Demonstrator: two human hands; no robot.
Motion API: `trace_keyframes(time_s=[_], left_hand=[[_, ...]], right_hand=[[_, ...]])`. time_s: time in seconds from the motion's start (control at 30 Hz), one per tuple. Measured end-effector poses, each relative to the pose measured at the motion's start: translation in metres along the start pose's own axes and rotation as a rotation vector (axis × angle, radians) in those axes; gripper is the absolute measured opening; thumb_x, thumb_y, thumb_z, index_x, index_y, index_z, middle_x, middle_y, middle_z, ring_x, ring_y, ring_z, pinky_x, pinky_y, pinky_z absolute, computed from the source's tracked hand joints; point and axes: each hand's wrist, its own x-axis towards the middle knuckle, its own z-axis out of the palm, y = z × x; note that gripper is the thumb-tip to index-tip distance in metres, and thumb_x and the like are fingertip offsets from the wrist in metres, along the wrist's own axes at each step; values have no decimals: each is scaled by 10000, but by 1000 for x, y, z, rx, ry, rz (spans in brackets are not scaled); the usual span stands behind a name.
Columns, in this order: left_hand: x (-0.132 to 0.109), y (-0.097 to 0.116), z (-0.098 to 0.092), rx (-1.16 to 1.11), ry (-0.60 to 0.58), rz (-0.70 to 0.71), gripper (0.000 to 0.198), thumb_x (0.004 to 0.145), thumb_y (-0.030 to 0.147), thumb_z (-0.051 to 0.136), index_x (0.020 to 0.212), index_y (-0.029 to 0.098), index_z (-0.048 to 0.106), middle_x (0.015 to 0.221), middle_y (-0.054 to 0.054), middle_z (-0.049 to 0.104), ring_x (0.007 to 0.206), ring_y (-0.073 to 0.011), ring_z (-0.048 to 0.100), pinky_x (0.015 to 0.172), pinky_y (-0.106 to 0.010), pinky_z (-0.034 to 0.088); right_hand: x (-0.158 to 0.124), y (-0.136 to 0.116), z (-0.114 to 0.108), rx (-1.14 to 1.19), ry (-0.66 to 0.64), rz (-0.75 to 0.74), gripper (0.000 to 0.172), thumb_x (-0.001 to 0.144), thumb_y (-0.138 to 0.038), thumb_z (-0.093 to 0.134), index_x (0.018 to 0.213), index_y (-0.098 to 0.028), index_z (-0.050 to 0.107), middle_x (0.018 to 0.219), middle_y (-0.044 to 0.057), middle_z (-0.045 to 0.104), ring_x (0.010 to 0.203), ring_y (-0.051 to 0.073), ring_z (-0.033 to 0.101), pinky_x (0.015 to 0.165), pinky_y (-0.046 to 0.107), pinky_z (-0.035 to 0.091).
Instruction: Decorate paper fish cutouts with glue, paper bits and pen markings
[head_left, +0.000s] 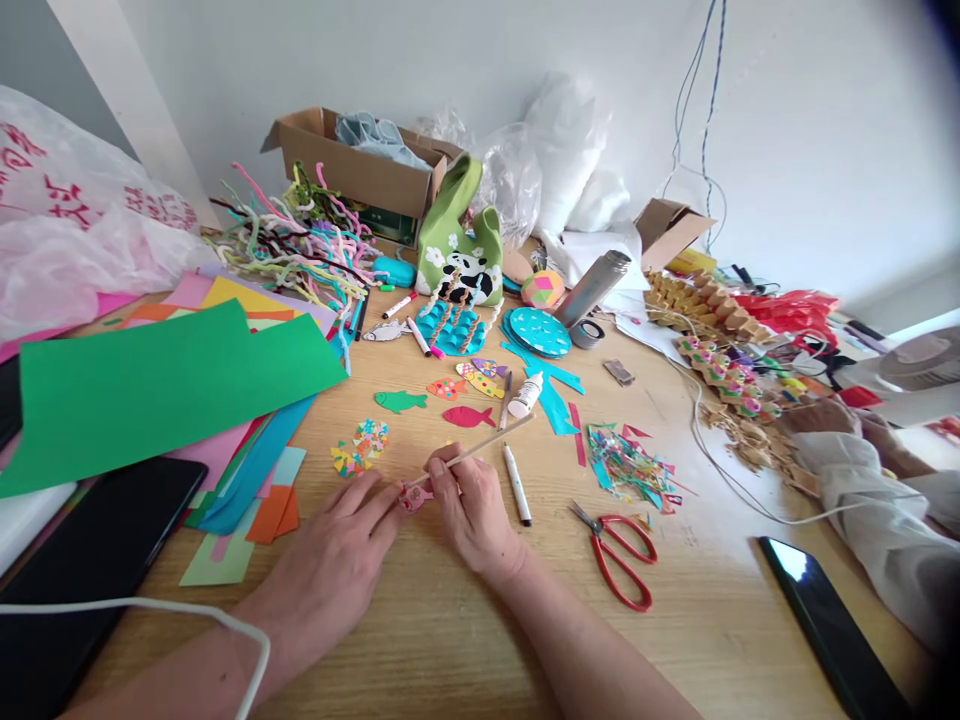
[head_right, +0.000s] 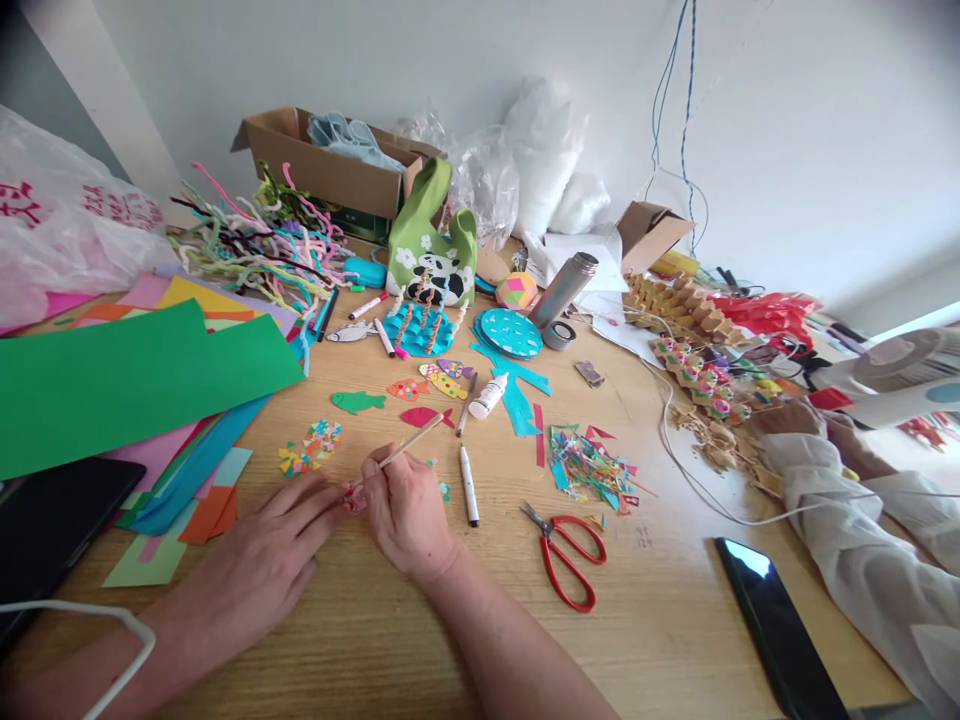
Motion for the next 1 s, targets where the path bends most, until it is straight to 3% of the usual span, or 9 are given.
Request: trace_keyframes(time_s=[0.47, 0.77, 1.0], left_hand=[[-1, 0, 3, -25, 22, -9, 584, 752, -19, 417, 1286, 122, 606, 1257, -84, 670, 1236, -282, 527, 1053, -445, 461], [-3, -1, 5, 4, 86, 10, 550, 770, -13, 409, 1263, 108, 622, 1295, -112, 646, 1275, -288, 500, 1050, -448, 479], [-3, -2, 6, 28, 104, 6, 548, 770, -7, 419, 1262, 127, 620, 1296, -114, 624, 1297, -284, 474, 1072, -442, 468]], right_hand=[[-1, -1, -1, -28, 28, -96, 211, 974, -133, 388, 801, -227, 464, 720, 8, 570, 616, 140, 530, 625, 242, 407], [-2, 3, 2, -10, -25, -25, 201, 986, -176, 390, 799, -227, 446, 701, 18, 575, 597, 150, 559, 593, 252, 418], [-2, 2, 2, -16, 14, -48, 205, 988, -178, 390, 803, -226, 465, 716, 22, 583, 604, 149, 566, 601, 252, 434]])
